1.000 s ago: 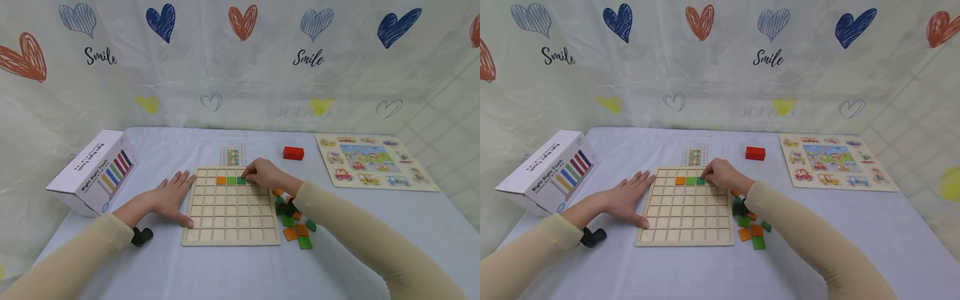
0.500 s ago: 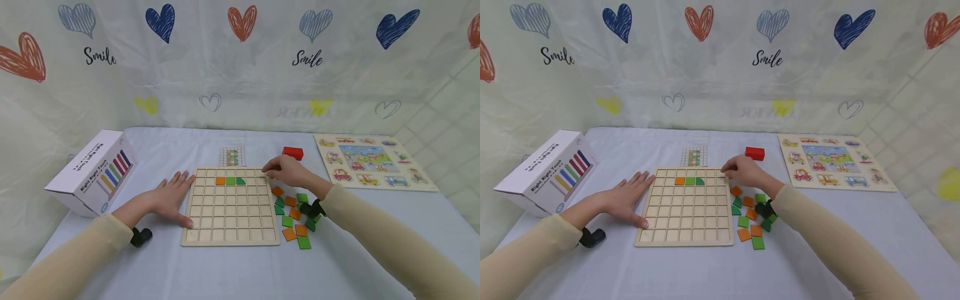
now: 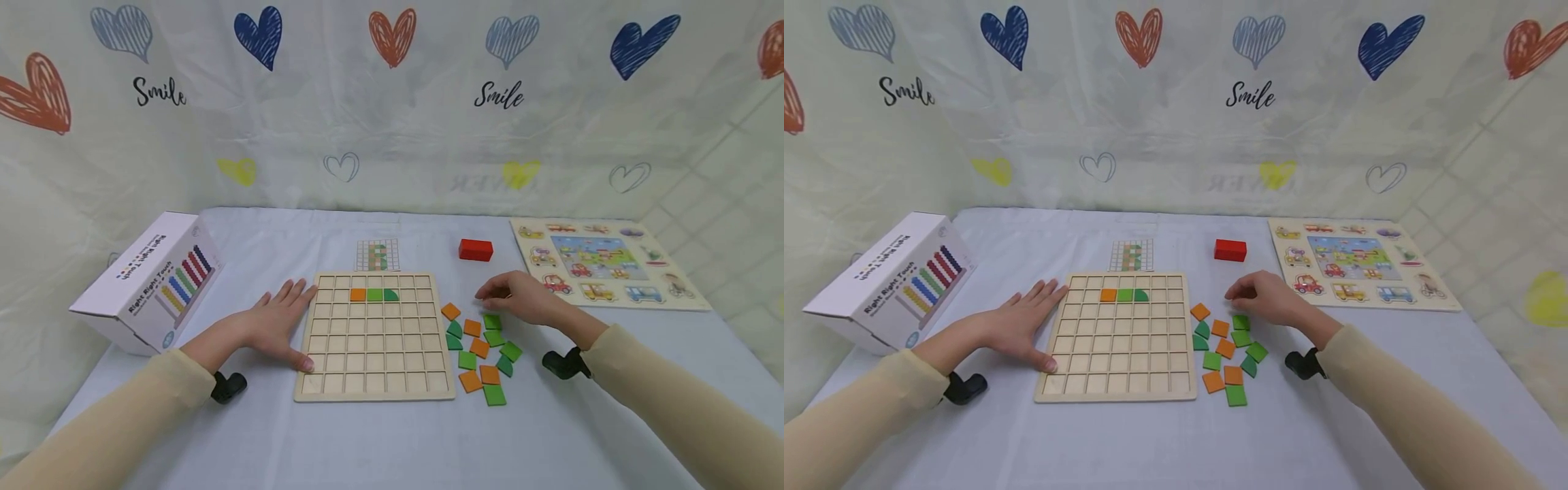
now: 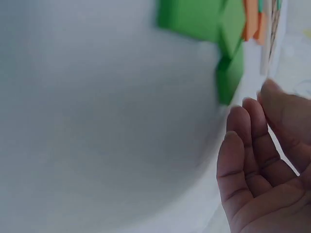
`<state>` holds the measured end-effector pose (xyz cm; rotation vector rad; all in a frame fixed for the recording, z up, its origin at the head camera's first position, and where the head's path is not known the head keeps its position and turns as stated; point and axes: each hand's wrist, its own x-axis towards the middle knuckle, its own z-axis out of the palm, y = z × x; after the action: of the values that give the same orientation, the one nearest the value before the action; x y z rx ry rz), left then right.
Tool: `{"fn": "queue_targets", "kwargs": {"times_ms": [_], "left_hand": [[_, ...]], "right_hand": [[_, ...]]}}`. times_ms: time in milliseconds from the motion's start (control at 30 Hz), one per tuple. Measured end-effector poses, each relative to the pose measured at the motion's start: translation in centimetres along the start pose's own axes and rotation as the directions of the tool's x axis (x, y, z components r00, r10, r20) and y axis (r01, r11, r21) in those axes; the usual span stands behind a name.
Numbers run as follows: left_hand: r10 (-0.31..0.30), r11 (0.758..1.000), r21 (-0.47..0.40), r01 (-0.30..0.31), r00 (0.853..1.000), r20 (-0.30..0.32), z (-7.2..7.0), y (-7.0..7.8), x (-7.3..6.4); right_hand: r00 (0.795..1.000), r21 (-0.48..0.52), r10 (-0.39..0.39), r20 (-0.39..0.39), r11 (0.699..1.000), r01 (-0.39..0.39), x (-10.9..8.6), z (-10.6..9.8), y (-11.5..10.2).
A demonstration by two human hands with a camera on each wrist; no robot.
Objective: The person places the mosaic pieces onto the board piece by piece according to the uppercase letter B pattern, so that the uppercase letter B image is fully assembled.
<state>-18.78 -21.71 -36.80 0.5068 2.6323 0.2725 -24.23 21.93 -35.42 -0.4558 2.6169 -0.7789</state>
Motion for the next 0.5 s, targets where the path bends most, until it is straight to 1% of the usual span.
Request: {"fn": "queue_targets", "kwargs": {"times_ms": [200,333,500], "left_hand": [[-0.012,1.000,-0.006,0.012,1.000,0.010,0.0,0.0,-0.1],[-0.012,1.000,-0.010,0.012,1.000,0.012,0.0,0.0,-0.2],[-0.012,1.000,-0.021,0.012,1.000,0.017,-0.1,0.0,-0.2]], "right_hand": [[0.998,0.031,0.013,0.061,0.999,-0.015,-1.5,-0.2,1.5],[0.996,0.043,0.002,0.086,0.999,-0.005,-1.6,-0.1,1.8],[0.996,0.042,-0.019,0.089,0.999,0.015,-1.3,0.1,2.1]]}}
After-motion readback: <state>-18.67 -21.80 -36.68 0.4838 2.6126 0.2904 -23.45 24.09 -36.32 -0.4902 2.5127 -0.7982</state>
